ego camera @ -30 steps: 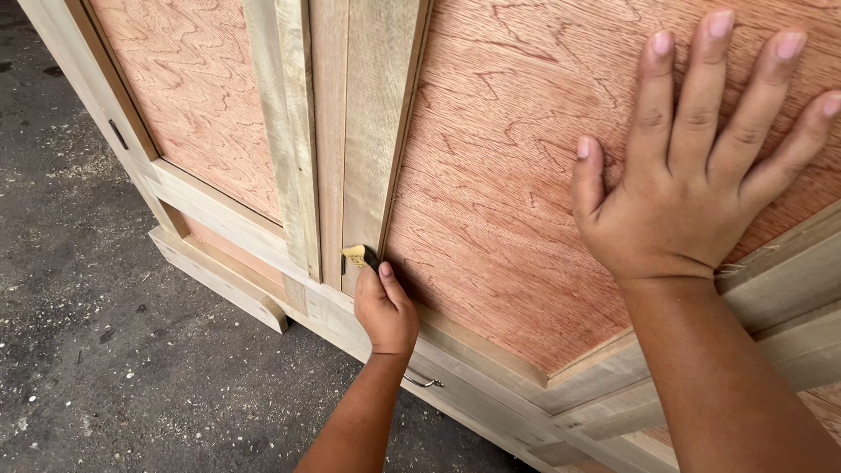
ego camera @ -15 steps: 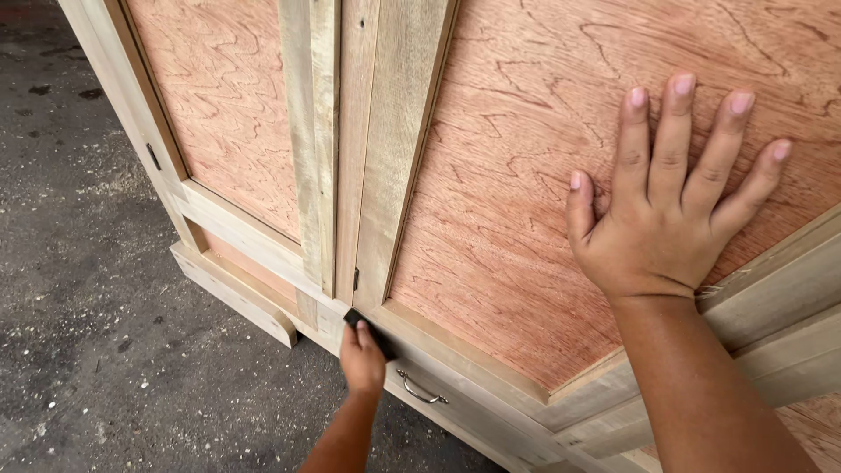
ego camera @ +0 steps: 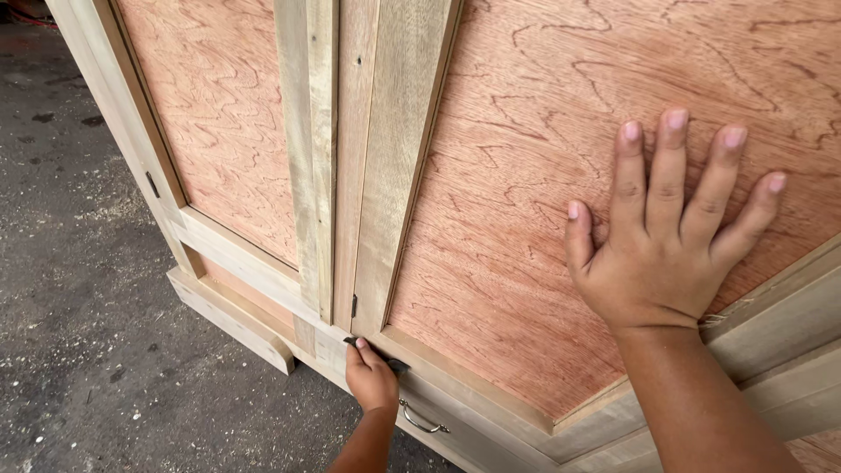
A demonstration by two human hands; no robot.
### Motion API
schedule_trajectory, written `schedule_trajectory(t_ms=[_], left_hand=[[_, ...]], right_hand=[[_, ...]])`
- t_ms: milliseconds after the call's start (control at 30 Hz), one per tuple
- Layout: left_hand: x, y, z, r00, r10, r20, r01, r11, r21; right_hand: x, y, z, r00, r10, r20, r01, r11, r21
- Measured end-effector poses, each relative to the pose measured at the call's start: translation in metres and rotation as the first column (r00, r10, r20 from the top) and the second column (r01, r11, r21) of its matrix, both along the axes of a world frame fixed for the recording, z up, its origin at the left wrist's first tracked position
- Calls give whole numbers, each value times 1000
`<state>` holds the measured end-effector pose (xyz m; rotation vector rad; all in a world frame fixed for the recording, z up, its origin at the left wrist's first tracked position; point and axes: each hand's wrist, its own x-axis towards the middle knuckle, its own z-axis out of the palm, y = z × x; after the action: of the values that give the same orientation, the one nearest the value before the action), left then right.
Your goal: The person sands a wooden cabinet with a sanding sponge and sandpaper, working along the drawer edge, frame rails, and door panels. They run a hand over the wood to feel the surface between passes, open a cabinet door, and continue sanding the door edges and frame around the handles.
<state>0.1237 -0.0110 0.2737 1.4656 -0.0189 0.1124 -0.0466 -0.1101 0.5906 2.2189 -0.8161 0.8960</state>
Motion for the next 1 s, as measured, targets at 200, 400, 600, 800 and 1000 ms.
schedule_trajectory(t_ms=[200,400,600,800,1000], left_hand=[[4,-12,42,979,47,201,-50,999,10],[36,-15,193,754,84,651,-88,996,-26],[48,-16,204,710,107,696,-232,969,87],[17,7,105,976,110,188,-154,958,243],[53,-26,241,813,213,541,-271,962,27]], right_hand=[[-1,-9,-7,1000,-1,-7,1,999,-49],[-3,-21,-17,1000,7,5,-6,978,-210],[-4,-24,-20,1000,19,-3,-19,976,-218],[0,-22,-19,1000,9,13,-6,972,-236],[0,-25,-21,1000,2,7,-1,972,-235]])
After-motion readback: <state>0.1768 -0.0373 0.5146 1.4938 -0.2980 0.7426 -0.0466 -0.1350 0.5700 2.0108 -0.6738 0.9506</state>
